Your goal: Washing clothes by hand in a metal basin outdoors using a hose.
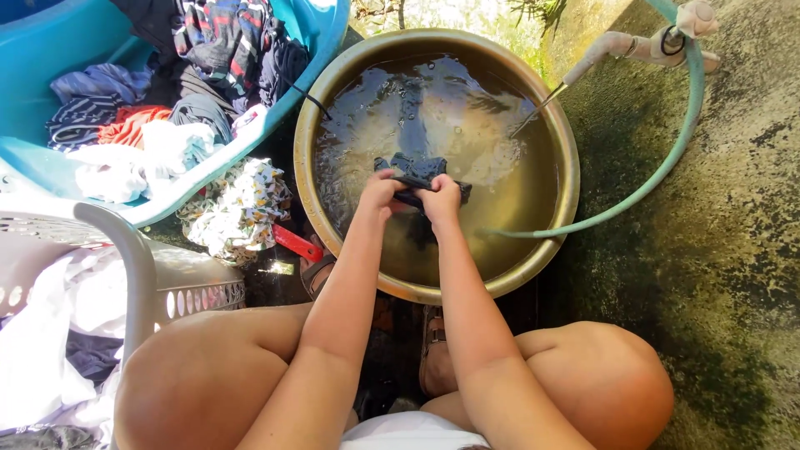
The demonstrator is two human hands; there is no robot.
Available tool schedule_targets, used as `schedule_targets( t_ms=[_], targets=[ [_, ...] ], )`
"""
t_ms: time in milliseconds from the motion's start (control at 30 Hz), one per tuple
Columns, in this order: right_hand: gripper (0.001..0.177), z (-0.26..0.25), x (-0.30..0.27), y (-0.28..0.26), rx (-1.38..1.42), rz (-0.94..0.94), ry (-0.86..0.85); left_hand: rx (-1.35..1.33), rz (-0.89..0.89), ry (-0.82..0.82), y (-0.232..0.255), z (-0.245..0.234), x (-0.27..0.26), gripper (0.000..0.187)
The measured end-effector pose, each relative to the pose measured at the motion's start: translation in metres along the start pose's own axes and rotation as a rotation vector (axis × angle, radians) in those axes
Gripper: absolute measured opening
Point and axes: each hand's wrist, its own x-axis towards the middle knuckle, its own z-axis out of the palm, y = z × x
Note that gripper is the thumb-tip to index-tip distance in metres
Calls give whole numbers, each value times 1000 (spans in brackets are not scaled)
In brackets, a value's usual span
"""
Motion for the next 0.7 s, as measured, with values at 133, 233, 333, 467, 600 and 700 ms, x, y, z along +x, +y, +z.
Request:
schedule_targets(
  t_ms=[133,233,333,467,600,700],
  targets=[
    [17,-1,4,-7,-82,-38,327,-86,-65,-401,-26,3,14,54],
    [12,-1,-21,-40,373,284,-121,486,348,61,-30,-4,8,44],
    [16,-7,-23,-46,609,240,-317,444,280,73,-24,-10,19,29],
    [25,-23,-7,-24,832,254,-216,-353,-244,-416,-54,-5,58,25],
    [23,-29,-4,-31,881,301,-207,-897,-334,-594,-30,0,8,25],
    [18,-27,-5,-20,901,284,-300,-1031,-216,-654,-29,0,-21,25]
  ],
)
